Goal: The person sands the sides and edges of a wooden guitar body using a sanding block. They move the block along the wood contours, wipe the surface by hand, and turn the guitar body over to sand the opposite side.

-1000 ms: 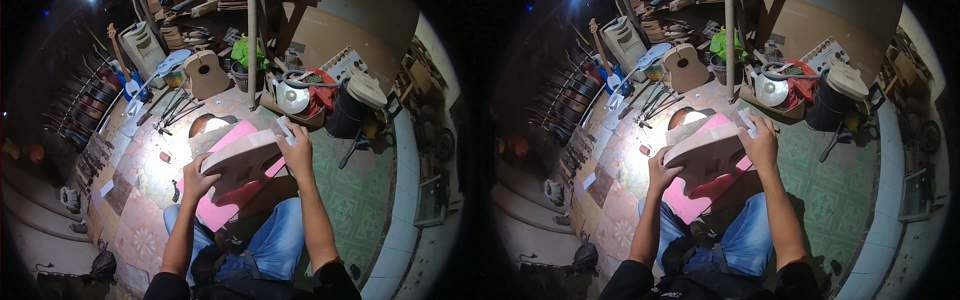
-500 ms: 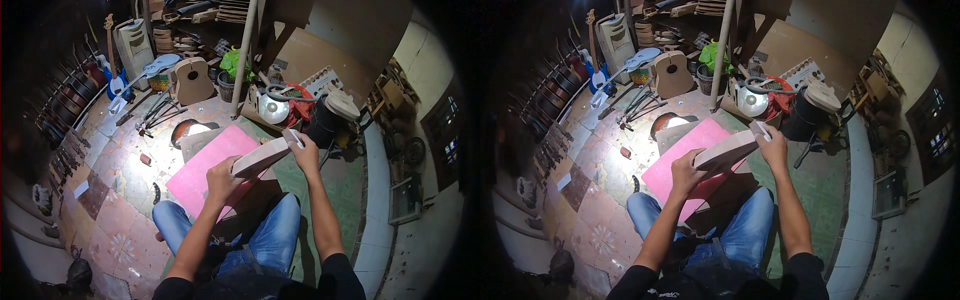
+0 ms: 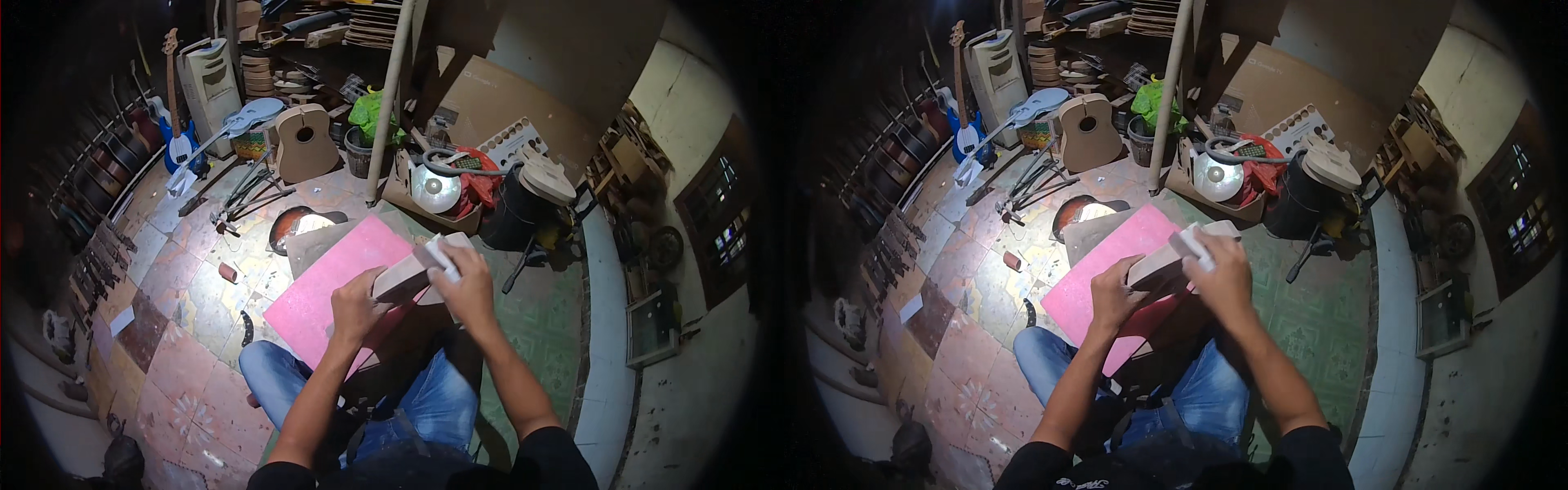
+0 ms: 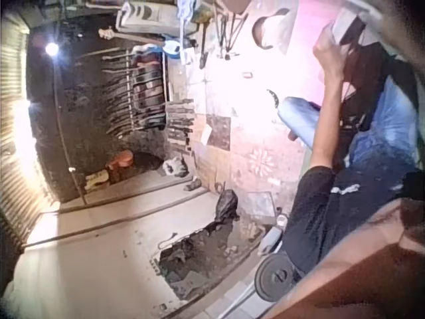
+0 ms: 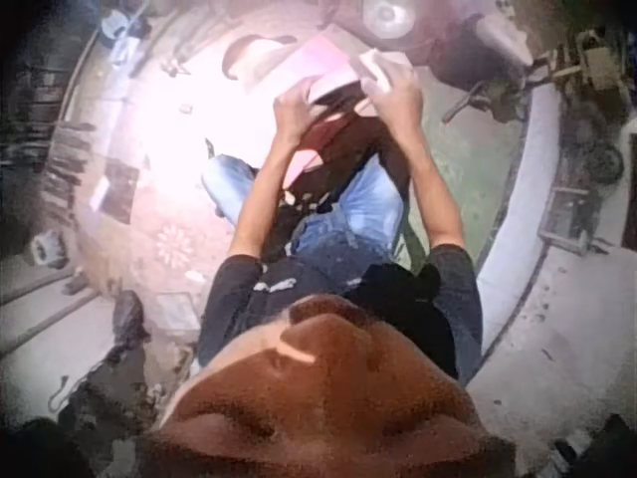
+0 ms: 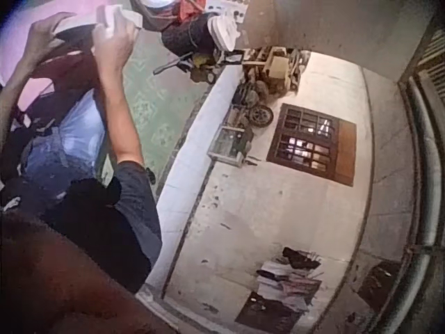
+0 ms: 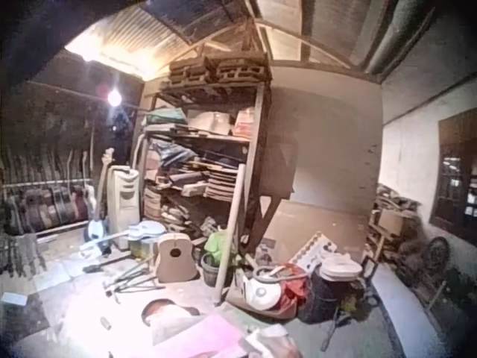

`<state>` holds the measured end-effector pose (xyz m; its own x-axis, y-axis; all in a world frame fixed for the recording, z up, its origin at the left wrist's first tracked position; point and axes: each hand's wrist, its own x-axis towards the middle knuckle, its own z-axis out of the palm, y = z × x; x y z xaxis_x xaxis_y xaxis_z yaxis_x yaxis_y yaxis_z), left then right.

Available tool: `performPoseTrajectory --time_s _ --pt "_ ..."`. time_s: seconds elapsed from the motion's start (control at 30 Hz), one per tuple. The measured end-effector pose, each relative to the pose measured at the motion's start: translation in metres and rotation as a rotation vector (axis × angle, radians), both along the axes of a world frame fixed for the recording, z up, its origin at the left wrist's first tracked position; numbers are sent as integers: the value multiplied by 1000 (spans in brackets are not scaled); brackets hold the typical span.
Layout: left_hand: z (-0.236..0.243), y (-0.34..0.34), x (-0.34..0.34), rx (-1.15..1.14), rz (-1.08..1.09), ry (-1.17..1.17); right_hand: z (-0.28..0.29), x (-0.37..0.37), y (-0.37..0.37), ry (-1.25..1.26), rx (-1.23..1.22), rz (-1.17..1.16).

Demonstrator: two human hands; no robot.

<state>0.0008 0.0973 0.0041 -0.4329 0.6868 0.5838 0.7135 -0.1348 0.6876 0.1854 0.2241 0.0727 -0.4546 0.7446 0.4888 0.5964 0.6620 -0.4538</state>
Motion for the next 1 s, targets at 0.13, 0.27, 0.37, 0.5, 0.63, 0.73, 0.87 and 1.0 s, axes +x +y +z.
performPoseTrajectory --time_s 0.13,0.27,0.37,0.5,0.63,0.73,0.87,1.0 --pt "5 4 10 28 -31 -6 6 17 44 60 -194 -120" --pt "-5 0 -1 15 6 -30 5 -11 -15 56 -77 17" --pt "2 3 -3 -1 -40 -24 1 3 21 44 21 51" --pt "4 11 -2 -39 -42 -46 7 3 41 125 -340 -148" --pt "4 5 -12 -33 -33 -45 9 -15 -7 54 40 96" --pt "6 9 -6 -43 -49 -82 5 10 67 146 -300 -100" --pt "3 6 -12 -78 -16 -122 3 -22 -1 -3 -11 -47" --pt "3 1 -14 -91 -43 -149 8 -15 -1 42 -98 15"
